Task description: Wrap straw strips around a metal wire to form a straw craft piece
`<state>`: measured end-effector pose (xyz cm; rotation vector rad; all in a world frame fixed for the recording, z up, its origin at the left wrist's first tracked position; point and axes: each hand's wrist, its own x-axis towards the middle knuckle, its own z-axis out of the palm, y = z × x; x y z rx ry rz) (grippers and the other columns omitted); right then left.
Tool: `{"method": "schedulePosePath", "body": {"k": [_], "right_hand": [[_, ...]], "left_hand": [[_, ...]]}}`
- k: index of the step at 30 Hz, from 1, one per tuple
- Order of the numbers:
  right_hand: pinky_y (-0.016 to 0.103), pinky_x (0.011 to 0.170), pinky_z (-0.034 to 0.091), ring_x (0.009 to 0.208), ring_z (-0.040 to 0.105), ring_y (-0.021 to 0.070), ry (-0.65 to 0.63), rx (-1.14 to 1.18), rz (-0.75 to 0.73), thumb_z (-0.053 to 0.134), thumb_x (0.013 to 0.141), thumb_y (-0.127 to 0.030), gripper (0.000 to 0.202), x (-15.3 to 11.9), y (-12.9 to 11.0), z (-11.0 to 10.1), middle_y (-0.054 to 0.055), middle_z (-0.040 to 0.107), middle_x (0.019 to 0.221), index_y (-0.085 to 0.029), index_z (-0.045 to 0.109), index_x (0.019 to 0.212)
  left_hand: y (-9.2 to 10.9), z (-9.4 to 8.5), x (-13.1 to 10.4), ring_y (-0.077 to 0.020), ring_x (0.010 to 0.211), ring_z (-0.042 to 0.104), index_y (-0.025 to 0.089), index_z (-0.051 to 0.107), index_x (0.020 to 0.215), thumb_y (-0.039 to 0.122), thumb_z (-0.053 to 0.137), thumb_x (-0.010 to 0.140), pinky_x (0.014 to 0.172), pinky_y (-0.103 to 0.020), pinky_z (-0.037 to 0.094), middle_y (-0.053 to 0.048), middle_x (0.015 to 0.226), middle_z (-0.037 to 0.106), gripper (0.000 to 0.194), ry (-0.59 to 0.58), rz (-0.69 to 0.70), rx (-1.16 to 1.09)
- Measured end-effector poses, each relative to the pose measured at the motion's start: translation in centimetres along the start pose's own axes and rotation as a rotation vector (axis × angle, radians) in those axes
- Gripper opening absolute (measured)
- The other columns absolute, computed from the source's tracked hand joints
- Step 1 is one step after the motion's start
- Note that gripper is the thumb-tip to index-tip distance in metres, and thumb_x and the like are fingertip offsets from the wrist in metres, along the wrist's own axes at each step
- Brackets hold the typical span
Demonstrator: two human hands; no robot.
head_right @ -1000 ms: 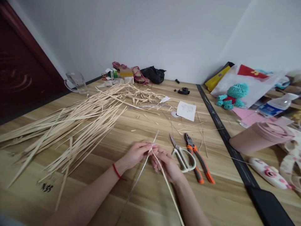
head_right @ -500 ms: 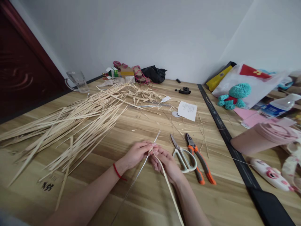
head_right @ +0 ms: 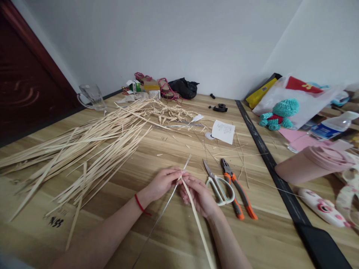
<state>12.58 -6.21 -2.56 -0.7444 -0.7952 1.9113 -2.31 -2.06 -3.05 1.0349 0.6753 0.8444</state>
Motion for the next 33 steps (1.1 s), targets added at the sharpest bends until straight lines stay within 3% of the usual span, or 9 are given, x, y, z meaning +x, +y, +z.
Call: {"method": "schedulePosePath", "body": {"k": [8, 13, 20, 27, 33], "right_hand": [[0.021, 0.040, 0.031, 0.044, 0.044, 0.0101, 0.003, -0.161, -0.101, 0.055, 0.082, -0.034, 0.022, -0.1, 0.1, 0.6, 0.000, 0.051, 0.053, -0.013, 0.062, 0.079], [0.023, 0.044, 0.031, 0.046, 0.046, 0.0110, 0.041, -0.248, -0.168, 0.053, 0.084, -0.035, 0.020, -0.2, 0.6, 0.5, 0.000, 0.052, 0.056, -0.016, 0.059, 0.078], [0.025, 0.052, 0.035, 0.051, 0.044, 0.0126, 0.113, -0.636, -0.280, 0.048, 0.088, -0.041, 0.025, -0.4, 1.0, 0.4, -0.002, 0.050, 0.058, -0.020, 0.052, 0.077], [0.031, 0.072, 0.039, 0.076, 0.052, 0.0193, 0.144, -0.994, -0.441, 0.044, 0.090, -0.033, 0.017, -0.9, 0.5, 0.9, 0.005, 0.058, 0.084, -0.021, 0.055, 0.084], [0.033, 0.071, 0.039, 0.077, 0.053, 0.0215, 0.182, -1.102, -0.432, 0.044, 0.090, -0.029, 0.012, -1.0, 0.8, 0.7, 0.006, 0.059, 0.086, -0.023, 0.054, 0.089]], "left_hand": [[0.3, 0.2, 0.0, -0.0154, 0.074, 0.055, 0.012, 0.071, 0.080, 0.031, 0.062, 0.076, 0.073, -0.029, 0.043, -0.005, 0.080, 0.062, 0.021, 0.001, -0.032, -0.053], [0.3, 0.3, -0.1, -0.0147, 0.072, 0.055, 0.013, 0.071, 0.085, 0.030, 0.063, 0.075, 0.068, -0.028, 0.044, -0.006, 0.086, 0.063, 0.022, 0.022, -0.047, -0.066], [0.2, 0.1, 0.0, -0.0185, 0.084, 0.057, 0.013, 0.071, 0.088, 0.031, 0.064, 0.074, 0.074, -0.029, 0.044, -0.009, 0.096, 0.064, 0.024, 0.025, -0.043, -0.034], [0.0, -0.1, 0.0, -0.0141, 0.072, 0.054, 0.013, 0.071, 0.089, 0.036, 0.061, 0.076, 0.063, -0.025, 0.039, -0.008, 0.092, 0.063, 0.028, 0.028, -0.035, 0.071], [0.1, -0.1, 0.0, -0.0130, 0.070, 0.051, 0.014, 0.071, 0.090, 0.037, 0.060, 0.077, 0.061, -0.024, 0.038, -0.007, 0.091, 0.062, 0.029, 0.012, -0.039, 0.082]]}}
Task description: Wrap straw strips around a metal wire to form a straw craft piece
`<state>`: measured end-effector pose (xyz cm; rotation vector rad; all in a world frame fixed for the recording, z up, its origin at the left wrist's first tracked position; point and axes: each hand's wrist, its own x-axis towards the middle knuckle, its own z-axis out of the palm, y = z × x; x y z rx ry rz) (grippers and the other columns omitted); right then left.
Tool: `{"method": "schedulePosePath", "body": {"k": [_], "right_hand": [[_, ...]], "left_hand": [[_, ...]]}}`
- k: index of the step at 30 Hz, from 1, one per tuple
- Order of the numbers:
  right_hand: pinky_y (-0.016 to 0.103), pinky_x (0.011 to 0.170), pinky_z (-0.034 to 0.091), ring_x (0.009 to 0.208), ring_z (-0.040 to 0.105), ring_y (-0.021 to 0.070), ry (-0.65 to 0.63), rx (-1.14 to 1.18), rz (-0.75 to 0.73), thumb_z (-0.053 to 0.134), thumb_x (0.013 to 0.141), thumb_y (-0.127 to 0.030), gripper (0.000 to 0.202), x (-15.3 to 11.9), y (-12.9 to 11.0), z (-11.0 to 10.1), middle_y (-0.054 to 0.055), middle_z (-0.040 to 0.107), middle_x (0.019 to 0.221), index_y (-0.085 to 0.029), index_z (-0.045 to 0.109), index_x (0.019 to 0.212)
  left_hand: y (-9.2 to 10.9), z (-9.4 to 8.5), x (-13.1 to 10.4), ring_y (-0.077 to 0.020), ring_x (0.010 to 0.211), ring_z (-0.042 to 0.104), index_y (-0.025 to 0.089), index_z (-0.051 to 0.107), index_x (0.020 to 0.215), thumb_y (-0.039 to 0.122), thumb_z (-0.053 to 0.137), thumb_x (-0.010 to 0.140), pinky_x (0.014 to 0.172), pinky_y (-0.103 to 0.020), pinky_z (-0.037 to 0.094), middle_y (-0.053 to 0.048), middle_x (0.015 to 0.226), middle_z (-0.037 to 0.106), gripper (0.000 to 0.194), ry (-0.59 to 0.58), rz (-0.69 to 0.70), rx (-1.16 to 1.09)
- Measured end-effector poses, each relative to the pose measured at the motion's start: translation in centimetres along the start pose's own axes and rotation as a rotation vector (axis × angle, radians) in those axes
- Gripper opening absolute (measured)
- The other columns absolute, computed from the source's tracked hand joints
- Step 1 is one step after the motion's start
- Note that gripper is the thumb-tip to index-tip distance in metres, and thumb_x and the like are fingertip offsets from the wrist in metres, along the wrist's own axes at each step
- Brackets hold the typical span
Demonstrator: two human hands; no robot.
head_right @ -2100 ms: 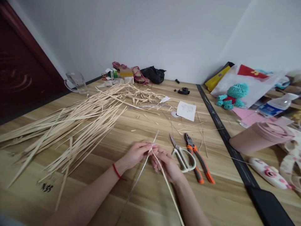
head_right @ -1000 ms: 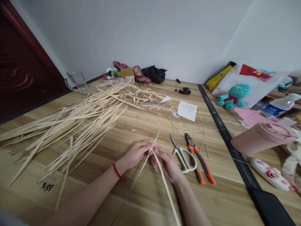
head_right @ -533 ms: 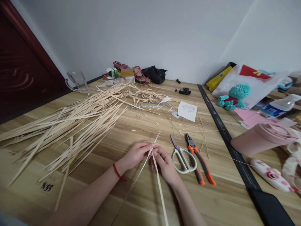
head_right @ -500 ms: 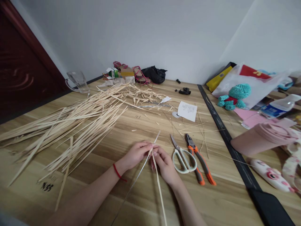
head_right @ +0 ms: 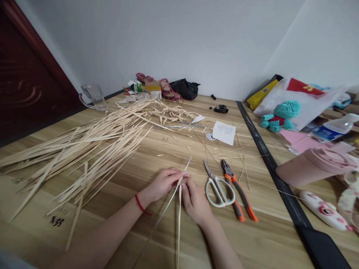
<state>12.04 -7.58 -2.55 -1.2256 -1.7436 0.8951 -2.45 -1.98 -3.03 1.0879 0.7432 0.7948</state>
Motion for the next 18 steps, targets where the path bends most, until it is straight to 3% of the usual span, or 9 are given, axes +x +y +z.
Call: {"method": "schedulePosePath", "body": {"k": [12, 18], "right_hand": [[0.034, 0.072, 0.039, 0.080, 0.052, 0.0216, 0.004, -0.002, -0.024, 0.038, 0.092, -0.030, 0.013, 0.12, -0.07, 0.57, 0.006, 0.057, 0.087, -0.023, 0.049, 0.091], [0.033, 0.067, 0.037, 0.071, 0.052, 0.0205, 0.024, 0.042, 0.005, 0.042, 0.091, -0.030, 0.010, 0.03, 0.11, 0.69, 0.004, 0.057, 0.080, -0.023, 0.050, 0.091]], "left_hand": [[0.24, 0.04, -0.08, -0.0170, 0.076, 0.054, 0.014, 0.071, 0.093, 0.040, 0.059, 0.076, 0.064, -0.026, 0.040, -0.008, 0.091, 0.065, 0.033, 0.007, 0.028, 0.062], [0.19, 0.08, -0.08, -0.0169, 0.075, 0.055, 0.014, 0.072, 0.091, 0.039, 0.061, 0.075, 0.063, -0.026, 0.040, -0.009, 0.091, 0.065, 0.032, 0.020, 0.046, 0.047]]}}
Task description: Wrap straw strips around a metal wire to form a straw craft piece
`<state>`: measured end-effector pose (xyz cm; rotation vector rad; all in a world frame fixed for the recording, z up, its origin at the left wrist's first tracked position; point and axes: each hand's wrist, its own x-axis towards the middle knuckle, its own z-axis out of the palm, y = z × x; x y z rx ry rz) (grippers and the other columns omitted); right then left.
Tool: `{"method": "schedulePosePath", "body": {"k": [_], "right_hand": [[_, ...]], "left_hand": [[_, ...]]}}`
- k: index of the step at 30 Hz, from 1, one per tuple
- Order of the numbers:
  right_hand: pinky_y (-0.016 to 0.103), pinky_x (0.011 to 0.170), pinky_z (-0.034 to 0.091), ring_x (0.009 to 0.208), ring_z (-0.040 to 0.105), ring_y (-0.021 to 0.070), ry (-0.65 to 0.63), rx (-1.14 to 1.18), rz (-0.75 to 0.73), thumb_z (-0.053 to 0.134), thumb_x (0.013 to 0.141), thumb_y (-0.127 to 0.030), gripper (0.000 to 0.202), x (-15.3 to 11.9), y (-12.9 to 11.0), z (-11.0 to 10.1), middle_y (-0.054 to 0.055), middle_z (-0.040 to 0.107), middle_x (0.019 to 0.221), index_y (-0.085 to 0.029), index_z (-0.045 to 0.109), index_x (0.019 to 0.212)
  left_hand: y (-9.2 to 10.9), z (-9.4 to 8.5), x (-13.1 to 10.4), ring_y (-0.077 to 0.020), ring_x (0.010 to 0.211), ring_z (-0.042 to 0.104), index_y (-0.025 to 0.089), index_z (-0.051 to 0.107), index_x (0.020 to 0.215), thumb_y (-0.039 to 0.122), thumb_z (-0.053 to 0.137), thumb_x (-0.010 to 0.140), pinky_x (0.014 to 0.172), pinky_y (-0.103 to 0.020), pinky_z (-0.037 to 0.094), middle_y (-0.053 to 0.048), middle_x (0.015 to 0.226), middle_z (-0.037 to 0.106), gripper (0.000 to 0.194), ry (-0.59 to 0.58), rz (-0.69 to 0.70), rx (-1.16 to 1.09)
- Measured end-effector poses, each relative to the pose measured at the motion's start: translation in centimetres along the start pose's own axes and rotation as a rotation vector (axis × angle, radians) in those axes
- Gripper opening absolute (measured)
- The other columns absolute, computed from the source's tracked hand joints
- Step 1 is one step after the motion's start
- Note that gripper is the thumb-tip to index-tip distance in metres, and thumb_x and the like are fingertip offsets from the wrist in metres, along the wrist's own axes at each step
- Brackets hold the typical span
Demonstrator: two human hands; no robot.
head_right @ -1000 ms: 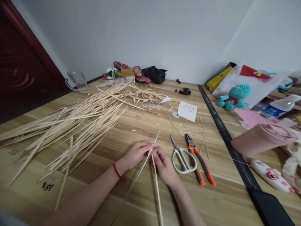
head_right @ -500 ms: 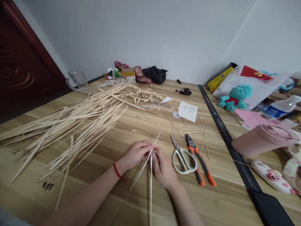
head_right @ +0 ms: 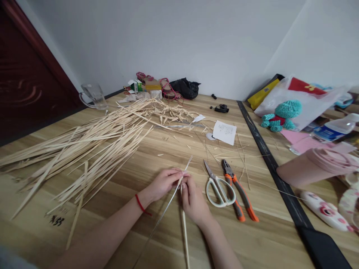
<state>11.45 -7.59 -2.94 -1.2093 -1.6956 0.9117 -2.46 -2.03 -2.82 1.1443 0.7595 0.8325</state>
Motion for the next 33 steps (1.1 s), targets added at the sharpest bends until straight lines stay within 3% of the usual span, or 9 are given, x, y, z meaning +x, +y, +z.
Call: {"method": "schedulePosePath", "body": {"k": [33], "right_hand": [[0.029, 0.065, 0.041, 0.069, 0.051, 0.0170, -0.005, -0.133, -0.031, 0.033, 0.093, -0.023, 0.012, -0.03, -0.02, 0.20, 0.003, 0.054, 0.078, -0.020, 0.044, 0.090]], "left_hand": [[-0.19, 0.11, 0.04, -0.0149, 0.075, 0.053, 0.013, 0.071, 0.087, 0.035, 0.060, 0.076, 0.065, -0.025, 0.040, -0.007, 0.093, 0.061, 0.027, 0.011, -0.013, 0.008]]}}
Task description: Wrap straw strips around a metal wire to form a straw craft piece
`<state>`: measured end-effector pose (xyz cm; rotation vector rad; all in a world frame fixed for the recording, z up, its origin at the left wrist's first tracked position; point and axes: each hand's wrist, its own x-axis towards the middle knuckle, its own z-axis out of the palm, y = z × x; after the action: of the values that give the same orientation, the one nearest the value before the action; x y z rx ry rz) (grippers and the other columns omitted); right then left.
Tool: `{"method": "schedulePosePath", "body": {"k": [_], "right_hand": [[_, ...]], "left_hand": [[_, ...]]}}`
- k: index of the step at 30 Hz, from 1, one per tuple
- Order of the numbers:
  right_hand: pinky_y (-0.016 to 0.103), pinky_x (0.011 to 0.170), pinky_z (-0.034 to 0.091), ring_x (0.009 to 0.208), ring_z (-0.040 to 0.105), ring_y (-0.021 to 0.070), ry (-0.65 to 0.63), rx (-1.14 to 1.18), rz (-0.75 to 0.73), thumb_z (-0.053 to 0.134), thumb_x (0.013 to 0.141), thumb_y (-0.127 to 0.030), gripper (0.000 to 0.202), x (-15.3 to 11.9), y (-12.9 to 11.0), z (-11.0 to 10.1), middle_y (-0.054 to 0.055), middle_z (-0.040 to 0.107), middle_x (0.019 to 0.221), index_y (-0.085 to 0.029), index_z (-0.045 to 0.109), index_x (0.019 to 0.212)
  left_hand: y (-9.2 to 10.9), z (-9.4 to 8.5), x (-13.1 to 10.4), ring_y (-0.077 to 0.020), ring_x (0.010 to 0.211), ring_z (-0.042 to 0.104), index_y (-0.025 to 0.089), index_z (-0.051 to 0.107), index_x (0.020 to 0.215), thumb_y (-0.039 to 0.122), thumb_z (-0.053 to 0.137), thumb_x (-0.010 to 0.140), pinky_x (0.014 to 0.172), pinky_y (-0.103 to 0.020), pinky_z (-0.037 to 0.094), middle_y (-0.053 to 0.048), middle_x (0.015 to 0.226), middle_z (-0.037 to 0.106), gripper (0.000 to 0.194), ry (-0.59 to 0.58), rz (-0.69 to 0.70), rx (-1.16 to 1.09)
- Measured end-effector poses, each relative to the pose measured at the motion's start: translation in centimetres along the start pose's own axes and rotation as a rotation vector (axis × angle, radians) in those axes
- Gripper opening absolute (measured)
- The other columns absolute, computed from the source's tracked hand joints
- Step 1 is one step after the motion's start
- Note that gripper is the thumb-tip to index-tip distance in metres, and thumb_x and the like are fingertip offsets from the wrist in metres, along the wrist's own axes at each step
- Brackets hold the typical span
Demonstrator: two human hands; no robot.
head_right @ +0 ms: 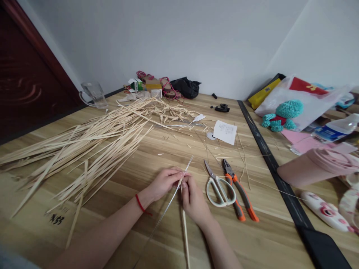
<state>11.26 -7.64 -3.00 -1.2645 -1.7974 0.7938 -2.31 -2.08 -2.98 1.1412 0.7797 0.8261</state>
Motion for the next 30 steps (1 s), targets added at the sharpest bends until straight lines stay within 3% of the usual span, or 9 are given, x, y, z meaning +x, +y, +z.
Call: {"method": "schedulePosePath", "body": {"k": [8, 14, 19, 25, 30], "right_hand": [[0.028, 0.072, 0.040, 0.075, 0.051, 0.0165, -0.025, 0.152, 0.032, 0.037, 0.093, -0.029, 0.018, 0.3, 0.1, -0.5, 0.003, 0.055, 0.081, -0.019, 0.050, 0.085], [0.026, 0.061, 0.041, 0.063, 0.050, 0.0139, -0.054, 0.448, 0.155, 0.048, 0.089, -0.034, 0.019, 0.6, 0.3, -1.1, 0.000, 0.053, 0.068, -0.018, 0.057, 0.082], [0.029, 0.065, 0.047, 0.068, 0.056, 0.0149, -0.111, 0.731, 0.231, 0.060, 0.082, -0.031, 0.015, 0.8, 0.5, -1.3, 0.003, 0.061, 0.080, -0.018, 0.064, 0.089], [0.021, 0.053, 0.047, 0.058, 0.056, 0.0104, -0.106, 0.945, 0.350, 0.068, 0.076, -0.028, 0.015, 1.0, 0.8, -1.0, 0.002, 0.064, 0.071, -0.017, 0.069, 0.085], [0.017, 0.047, 0.047, 0.051, 0.057, 0.0080, -0.200, 1.021, 0.424, 0.072, 0.072, -0.024, 0.019, 1.0, 0.7, -1.3, 0.005, 0.068, 0.070, -0.015, 0.070, 0.089]], "left_hand": [[0.3, 0.2, 0.0, -0.0109, 0.064, 0.048, 0.011, 0.070, 0.081, 0.031, 0.065, 0.071, 0.058, -0.023, 0.035, -0.004, 0.078, 0.059, 0.023, 0.011, -0.079, -0.149], [0.5, 0.3, 0.1, -0.0113, 0.062, 0.047, 0.012, 0.070, 0.079, 0.030, 0.065, 0.070, 0.058, -0.025, 0.035, -0.004, 0.073, 0.060, 0.020, 0.005, -0.100, -0.240], [0.7, -0.2, 0.0, -0.0130, 0.062, 0.049, 0.015, 0.069, 0.078, 0.033, 0.066, 0.071, 0.059, -0.027, 0.038, -0.004, 0.072, 0.060, 0.020, -0.033, -0.145, -0.272], [1.1, -0.2, -0.2, -0.0135, 0.063, 0.052, 0.015, 0.066, 0.075, 0.032, 0.070, 0.068, 0.060, -0.027, 0.040, -0.004, 0.072, 0.060, 0.019, -0.073, -0.161, -0.310], [1.5, 0.0, -0.3, -0.0099, 0.059, 0.049, 0.013, 0.064, 0.072, 0.029, 0.074, 0.063, 0.055, -0.023, 0.036, -0.002, 0.071, 0.058, 0.021, -0.040, -0.186, -0.282]]}}
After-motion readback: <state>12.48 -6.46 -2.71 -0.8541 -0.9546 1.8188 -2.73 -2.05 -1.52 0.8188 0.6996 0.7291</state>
